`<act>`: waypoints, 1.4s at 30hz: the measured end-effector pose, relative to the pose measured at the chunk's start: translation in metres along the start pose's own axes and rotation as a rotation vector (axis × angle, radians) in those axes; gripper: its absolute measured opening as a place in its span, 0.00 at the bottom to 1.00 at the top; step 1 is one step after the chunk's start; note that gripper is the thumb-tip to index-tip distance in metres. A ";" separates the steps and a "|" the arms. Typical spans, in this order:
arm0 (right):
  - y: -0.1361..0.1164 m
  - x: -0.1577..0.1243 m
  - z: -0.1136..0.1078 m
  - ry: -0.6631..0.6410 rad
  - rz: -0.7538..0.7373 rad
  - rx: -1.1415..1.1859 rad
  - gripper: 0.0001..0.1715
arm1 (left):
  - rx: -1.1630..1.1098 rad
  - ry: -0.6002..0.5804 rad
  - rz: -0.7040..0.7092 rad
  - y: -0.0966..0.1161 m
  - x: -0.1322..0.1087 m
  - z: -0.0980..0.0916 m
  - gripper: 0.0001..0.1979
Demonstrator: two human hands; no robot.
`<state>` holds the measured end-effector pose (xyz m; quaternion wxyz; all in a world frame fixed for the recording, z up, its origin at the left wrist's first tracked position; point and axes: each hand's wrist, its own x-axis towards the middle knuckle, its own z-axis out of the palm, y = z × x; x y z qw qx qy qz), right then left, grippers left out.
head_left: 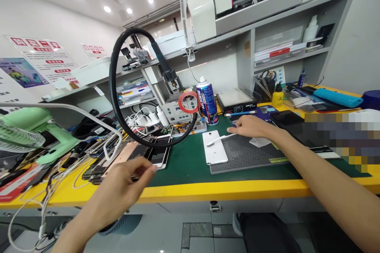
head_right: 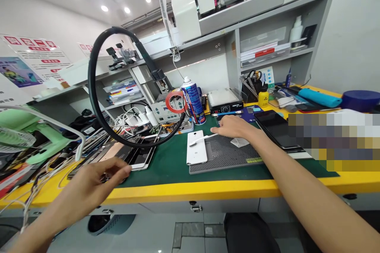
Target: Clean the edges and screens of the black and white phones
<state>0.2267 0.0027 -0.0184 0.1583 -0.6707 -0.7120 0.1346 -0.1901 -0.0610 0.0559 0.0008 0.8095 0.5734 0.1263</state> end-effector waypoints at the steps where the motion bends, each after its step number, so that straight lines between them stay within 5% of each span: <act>1: -0.001 0.000 0.000 0.001 0.003 -0.004 0.33 | -0.079 -0.050 0.130 0.011 0.000 0.002 0.20; 4: -0.004 -0.003 -0.002 0.007 0.010 -0.006 0.32 | -0.191 -0.098 0.384 0.039 0.019 0.014 0.19; 7: -0.010 -0.007 -0.004 0.018 0.017 0.003 0.30 | -0.211 -0.174 0.577 0.062 0.058 0.035 0.33; 14: -0.017 -0.012 -0.004 0.049 -0.004 -0.035 0.23 | -0.134 -0.286 0.824 0.092 0.120 0.092 0.56; 33: -0.028 -0.009 0.006 0.150 -0.105 -0.098 0.22 | -0.171 -0.385 0.800 0.069 0.122 0.105 0.50; 42: -0.024 -0.010 -0.001 0.193 0.001 -0.162 0.20 | -0.134 -0.408 0.795 0.066 0.124 0.105 0.50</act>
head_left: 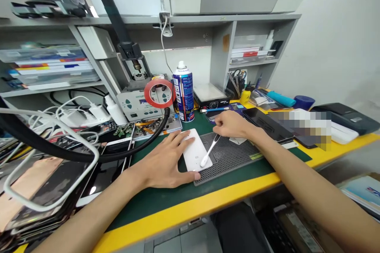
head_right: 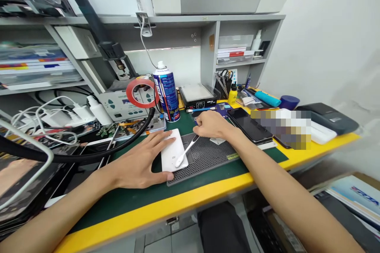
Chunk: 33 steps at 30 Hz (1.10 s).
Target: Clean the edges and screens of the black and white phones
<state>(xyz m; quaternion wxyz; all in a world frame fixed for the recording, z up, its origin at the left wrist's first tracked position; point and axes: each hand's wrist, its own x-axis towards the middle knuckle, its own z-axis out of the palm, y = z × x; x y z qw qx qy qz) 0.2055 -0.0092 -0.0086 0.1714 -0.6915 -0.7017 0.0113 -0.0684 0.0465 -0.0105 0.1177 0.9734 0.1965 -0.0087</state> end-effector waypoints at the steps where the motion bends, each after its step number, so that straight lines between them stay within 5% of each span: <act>1: 0.001 0.000 0.001 -0.013 -0.010 -0.001 0.20 | 0.004 -0.001 0.000 0.000 0.000 0.000 0.50; 10: 0.007 0.002 0.003 -0.109 0.028 -0.054 0.18 | -0.010 0.037 0.039 -0.002 0.000 0.002 0.49; 24: 0.001 0.001 0.003 0.155 -0.073 0.005 0.13 | -0.028 0.131 0.062 -0.005 0.003 0.007 0.48; 33: 0.004 0.003 -0.001 0.447 -0.020 0.307 0.20 | -0.072 0.226 0.051 -0.010 0.009 -0.001 0.40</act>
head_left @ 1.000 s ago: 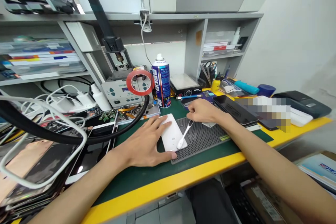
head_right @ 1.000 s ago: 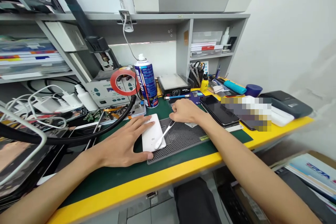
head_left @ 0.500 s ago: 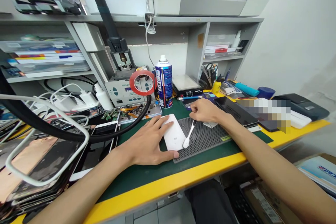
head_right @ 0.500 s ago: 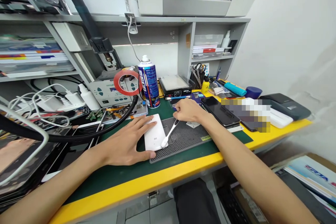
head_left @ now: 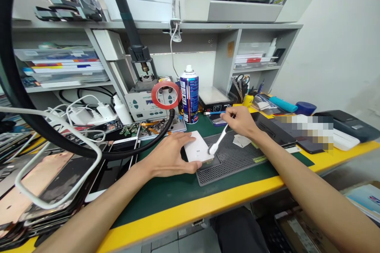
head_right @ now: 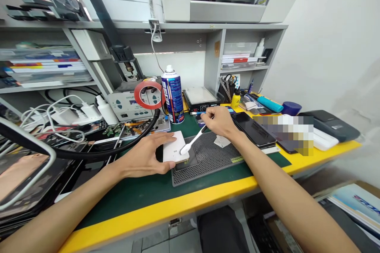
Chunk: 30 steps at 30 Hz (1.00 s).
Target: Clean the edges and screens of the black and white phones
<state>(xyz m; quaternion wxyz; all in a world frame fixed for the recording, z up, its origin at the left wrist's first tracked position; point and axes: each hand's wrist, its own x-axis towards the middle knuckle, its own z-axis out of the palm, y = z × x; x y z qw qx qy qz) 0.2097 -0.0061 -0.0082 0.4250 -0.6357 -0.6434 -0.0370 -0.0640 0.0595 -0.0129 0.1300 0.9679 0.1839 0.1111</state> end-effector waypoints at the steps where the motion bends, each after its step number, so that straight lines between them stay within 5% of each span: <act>1: 0.000 0.000 -0.001 0.027 0.000 0.021 0.21 | -0.005 -0.004 0.002 0.000 0.000 -0.001 0.40; 19: -0.003 -0.004 -0.006 0.259 -0.207 -0.088 0.21 | -0.003 -0.078 0.014 0.002 0.000 -0.009 0.34; 30: -0.004 -0.003 -0.008 0.324 -0.171 -0.113 0.20 | 0.073 -0.057 0.035 0.000 0.000 -0.007 0.32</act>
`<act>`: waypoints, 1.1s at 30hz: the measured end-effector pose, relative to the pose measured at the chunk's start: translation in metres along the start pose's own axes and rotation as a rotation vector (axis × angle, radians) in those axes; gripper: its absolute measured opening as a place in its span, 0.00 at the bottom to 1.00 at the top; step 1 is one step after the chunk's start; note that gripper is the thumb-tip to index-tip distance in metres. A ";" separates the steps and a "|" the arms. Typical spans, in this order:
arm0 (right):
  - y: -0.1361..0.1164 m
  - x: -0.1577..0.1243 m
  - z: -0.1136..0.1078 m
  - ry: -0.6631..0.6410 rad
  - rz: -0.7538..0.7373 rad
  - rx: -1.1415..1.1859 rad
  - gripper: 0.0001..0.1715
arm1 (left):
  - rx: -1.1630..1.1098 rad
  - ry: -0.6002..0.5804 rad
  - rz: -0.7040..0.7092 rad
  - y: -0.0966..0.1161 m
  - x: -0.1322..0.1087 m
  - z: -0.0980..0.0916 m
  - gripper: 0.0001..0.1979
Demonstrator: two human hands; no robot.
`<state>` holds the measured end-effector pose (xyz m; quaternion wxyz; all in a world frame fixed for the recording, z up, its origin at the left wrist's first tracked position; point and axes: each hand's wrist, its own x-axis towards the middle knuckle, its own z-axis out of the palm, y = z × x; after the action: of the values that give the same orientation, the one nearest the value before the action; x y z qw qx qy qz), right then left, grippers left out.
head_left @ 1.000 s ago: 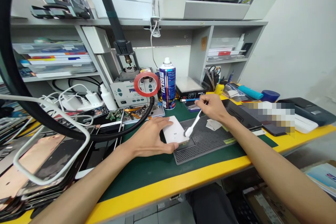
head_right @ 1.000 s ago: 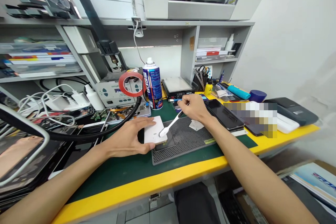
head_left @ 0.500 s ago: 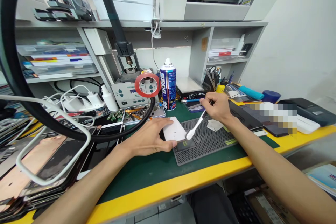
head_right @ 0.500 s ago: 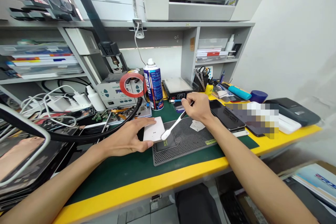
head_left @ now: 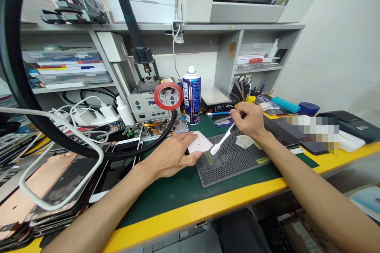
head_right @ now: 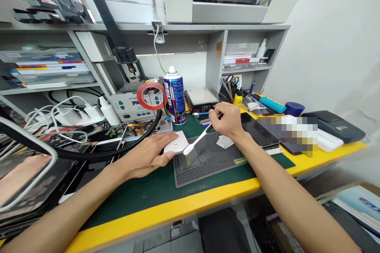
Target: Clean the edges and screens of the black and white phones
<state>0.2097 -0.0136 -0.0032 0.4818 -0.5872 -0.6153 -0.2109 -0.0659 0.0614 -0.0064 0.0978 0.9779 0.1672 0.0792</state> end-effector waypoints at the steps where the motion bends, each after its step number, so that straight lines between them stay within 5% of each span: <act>1: 0.001 0.000 -0.001 0.008 -0.006 -0.009 0.20 | 0.000 -0.003 -0.001 0.000 0.000 -0.001 0.32; 33: -0.002 0.001 0.001 0.158 -0.176 -0.039 0.18 | -0.029 0.023 -0.013 -0.001 0.001 0.000 0.32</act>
<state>0.2075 -0.0128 -0.0027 0.4968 -0.5219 -0.6204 -0.3098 -0.0652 0.0627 -0.0062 0.1107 0.9742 0.1736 0.0924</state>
